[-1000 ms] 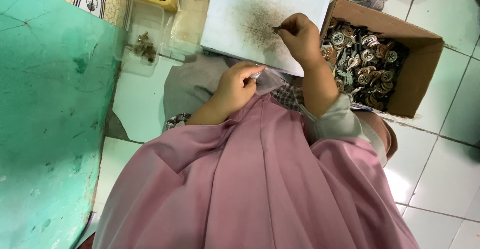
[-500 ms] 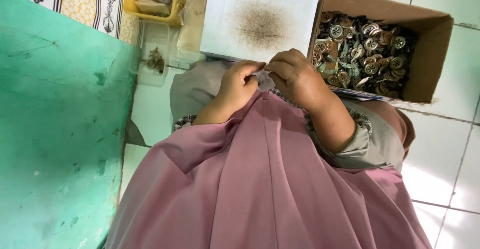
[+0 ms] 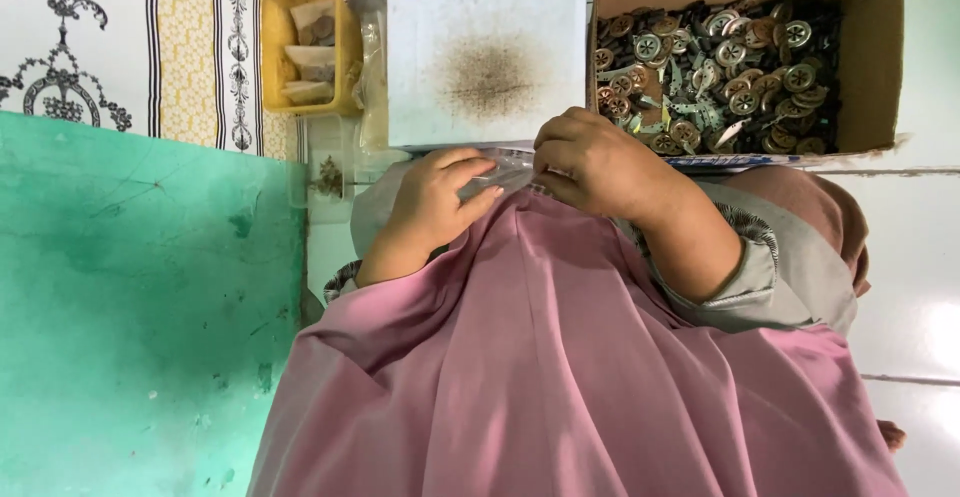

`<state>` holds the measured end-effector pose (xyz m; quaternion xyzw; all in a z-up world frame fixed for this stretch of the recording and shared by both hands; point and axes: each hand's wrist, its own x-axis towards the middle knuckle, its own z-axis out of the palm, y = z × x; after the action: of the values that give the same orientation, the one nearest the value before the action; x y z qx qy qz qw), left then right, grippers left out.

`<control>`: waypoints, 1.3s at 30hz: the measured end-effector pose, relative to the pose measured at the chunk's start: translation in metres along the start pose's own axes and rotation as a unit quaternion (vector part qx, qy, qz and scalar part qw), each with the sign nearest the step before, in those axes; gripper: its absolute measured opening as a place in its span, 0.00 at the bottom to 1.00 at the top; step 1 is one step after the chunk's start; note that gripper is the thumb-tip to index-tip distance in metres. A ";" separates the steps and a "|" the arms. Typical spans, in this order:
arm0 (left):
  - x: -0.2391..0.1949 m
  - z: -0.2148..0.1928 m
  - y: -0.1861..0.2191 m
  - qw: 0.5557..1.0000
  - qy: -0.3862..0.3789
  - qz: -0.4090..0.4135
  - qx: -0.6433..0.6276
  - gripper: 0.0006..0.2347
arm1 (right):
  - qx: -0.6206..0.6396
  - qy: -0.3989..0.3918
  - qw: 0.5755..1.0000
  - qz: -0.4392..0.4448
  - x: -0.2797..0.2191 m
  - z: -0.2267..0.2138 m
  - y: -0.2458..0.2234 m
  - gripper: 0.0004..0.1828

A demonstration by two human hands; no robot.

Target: Sorting small metal components from a bulk box into individual plastic bags.

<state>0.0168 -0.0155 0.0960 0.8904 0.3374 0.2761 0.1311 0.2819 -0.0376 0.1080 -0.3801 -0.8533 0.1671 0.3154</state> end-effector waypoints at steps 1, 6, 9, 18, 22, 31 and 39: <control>0.006 -0.004 0.001 1.000 -0.004 0.006 0.000 0.10 | -0.002 0.006 1.000 0.004 -0.003 -0.001 0.003 0.03; 0.020 -0.019 0.008 0.995 -0.024 0.071 0.058 0.03 | -0.028 0.021 0.999 0.040 -0.013 -0.020 -0.010 0.05; 0.025 -0.030 0.022 0.997 0.017 0.081 0.007 0.03 | -0.018 0.090 0.996 -0.004 -0.015 -0.038 -0.034 0.05; 0.018 -0.041 0.049 0.986 0.073 0.087 -0.123 0.04 | 0.054 0.160 0.985 -0.016 -0.019 -0.043 -0.054 0.14; 0.018 -0.017 0.023 0.982 0.078 0.025 -0.168 0.05 | 0.061 0.154 0.986 0.033 -0.010 -0.028 -0.037 0.13; 0.114 0.008 -0.045 0.980 0.134 -0.007 -0.145 0.11 | -0.015 0.266 0.959 0.099 0.059 -0.007 0.047 0.16; 0.123 0.020 -0.067 0.978 0.200 0.032 -0.039 0.12 | -0.129 0.360 0.924 -0.006 0.073 0.015 0.081 0.10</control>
<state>0.0691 0.1164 0.1014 0.8215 0.3172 0.4658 0.0870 0.2786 0.0695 0.0839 -0.4471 -0.6987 -0.0946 0.5505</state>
